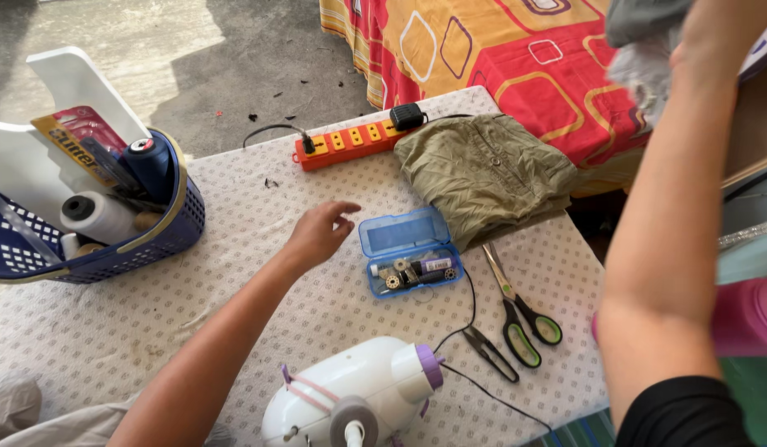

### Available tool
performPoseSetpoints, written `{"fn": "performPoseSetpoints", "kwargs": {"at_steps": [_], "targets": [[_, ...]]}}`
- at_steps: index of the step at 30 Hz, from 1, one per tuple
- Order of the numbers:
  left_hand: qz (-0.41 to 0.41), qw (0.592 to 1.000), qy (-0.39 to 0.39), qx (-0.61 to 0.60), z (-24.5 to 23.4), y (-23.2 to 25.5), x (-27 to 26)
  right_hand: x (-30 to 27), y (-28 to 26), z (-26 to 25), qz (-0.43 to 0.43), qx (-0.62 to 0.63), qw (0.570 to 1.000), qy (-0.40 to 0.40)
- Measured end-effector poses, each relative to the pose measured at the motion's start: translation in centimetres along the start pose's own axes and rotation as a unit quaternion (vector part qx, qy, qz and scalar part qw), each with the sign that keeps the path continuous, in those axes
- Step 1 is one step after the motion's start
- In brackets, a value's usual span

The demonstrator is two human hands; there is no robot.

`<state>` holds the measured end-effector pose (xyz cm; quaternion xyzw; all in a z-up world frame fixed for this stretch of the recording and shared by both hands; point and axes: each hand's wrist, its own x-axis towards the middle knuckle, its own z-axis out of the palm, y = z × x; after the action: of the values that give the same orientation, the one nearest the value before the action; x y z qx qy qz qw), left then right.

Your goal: The person adjusts a sewing machine, then uses scissors to trim the hem of a pair of light-colored shorts. The person folds the hem and prepares the garment for sewing.

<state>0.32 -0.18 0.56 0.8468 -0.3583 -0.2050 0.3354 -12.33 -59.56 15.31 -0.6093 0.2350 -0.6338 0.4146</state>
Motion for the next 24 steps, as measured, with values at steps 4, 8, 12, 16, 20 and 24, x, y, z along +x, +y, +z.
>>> {"fn": "performPoseSetpoints", "kwargs": {"at_steps": [4,8,12,16,20,24], "targets": [[0.043,0.998,0.018,0.034,-0.5,0.8,-0.3,-10.6,-0.2,-2.1,-0.306,-0.252,0.918,-0.007],[0.079,0.994,0.024,0.066,-1.2,1.3,-1.8,-24.2,-0.2,-2.7,-0.268,-0.369,0.841,-0.291],[0.103,0.991,0.031,0.076,-2.4,1.4,-3.7,-31.0,-1.4,-2.5,-0.178,-0.455,0.74,-0.462],[0.108,0.992,0.038,0.05,-3.8,1.5,-5.5,-30.6,-3.7,-3.2,-0.111,-0.474,0.699,-0.524],[0.109,0.991,0.06,0.047,-5.6,2.1,-7.8,-31.3,-6.7,-4.3,-0.133,-0.48,0.714,-0.492],[0.107,0.99,0.088,-0.001,-7.7,2.9,-11.2,-33.0,-10.8,-5.7,-0.173,-0.353,0.821,-0.414]]}}
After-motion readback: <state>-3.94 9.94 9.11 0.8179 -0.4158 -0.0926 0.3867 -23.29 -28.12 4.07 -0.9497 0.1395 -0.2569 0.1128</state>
